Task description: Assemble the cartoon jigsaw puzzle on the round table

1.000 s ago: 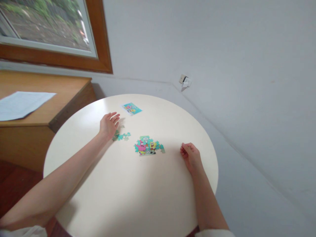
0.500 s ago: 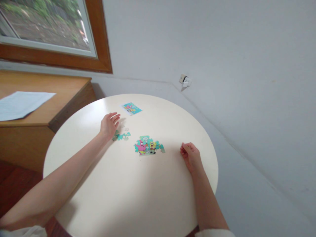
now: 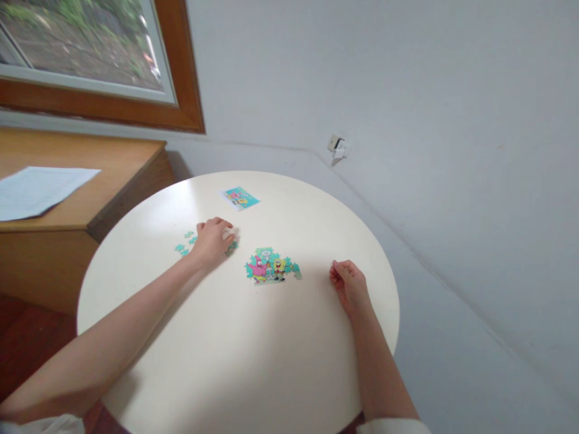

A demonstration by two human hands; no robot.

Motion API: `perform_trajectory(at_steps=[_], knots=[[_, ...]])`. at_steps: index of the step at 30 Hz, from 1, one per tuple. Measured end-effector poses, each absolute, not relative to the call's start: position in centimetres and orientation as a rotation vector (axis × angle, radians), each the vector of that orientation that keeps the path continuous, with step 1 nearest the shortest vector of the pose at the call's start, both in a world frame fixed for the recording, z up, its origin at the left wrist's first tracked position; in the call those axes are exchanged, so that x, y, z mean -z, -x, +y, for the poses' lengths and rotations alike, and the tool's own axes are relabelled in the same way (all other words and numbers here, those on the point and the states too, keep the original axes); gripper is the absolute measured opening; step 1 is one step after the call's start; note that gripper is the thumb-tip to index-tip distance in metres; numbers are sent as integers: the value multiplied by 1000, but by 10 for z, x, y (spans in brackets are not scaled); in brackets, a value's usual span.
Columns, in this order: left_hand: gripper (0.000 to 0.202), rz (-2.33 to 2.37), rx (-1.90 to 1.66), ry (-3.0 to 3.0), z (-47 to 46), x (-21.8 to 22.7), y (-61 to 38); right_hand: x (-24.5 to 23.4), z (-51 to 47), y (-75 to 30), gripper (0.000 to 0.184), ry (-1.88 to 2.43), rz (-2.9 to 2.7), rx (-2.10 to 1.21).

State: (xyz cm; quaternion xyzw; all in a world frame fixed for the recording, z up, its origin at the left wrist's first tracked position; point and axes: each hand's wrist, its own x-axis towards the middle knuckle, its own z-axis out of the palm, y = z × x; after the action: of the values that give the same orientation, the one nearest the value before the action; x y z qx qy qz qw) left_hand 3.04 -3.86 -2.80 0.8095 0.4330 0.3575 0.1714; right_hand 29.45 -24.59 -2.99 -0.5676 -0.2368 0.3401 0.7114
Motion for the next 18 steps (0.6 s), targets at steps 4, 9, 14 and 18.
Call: perform_trajectory(at_steps=[4, 9, 14, 18], knots=[[8, 1147, -1075, -2249, -35, 35, -29, 30, -246, -295, 36, 1268, -538, -744], [21, 1147, -1085, -2250, -33, 40, -30, 31, -246, -295, 36, 1265, -536, -749], [21, 1154, -1113, -2243, -30, 43, -31, 31, -246, -295, 36, 1251, -521, -752], [19, 1210, -1088, -2262, -29, 41, -30, 31, -246, -295, 34, 1250, -506, -753]])
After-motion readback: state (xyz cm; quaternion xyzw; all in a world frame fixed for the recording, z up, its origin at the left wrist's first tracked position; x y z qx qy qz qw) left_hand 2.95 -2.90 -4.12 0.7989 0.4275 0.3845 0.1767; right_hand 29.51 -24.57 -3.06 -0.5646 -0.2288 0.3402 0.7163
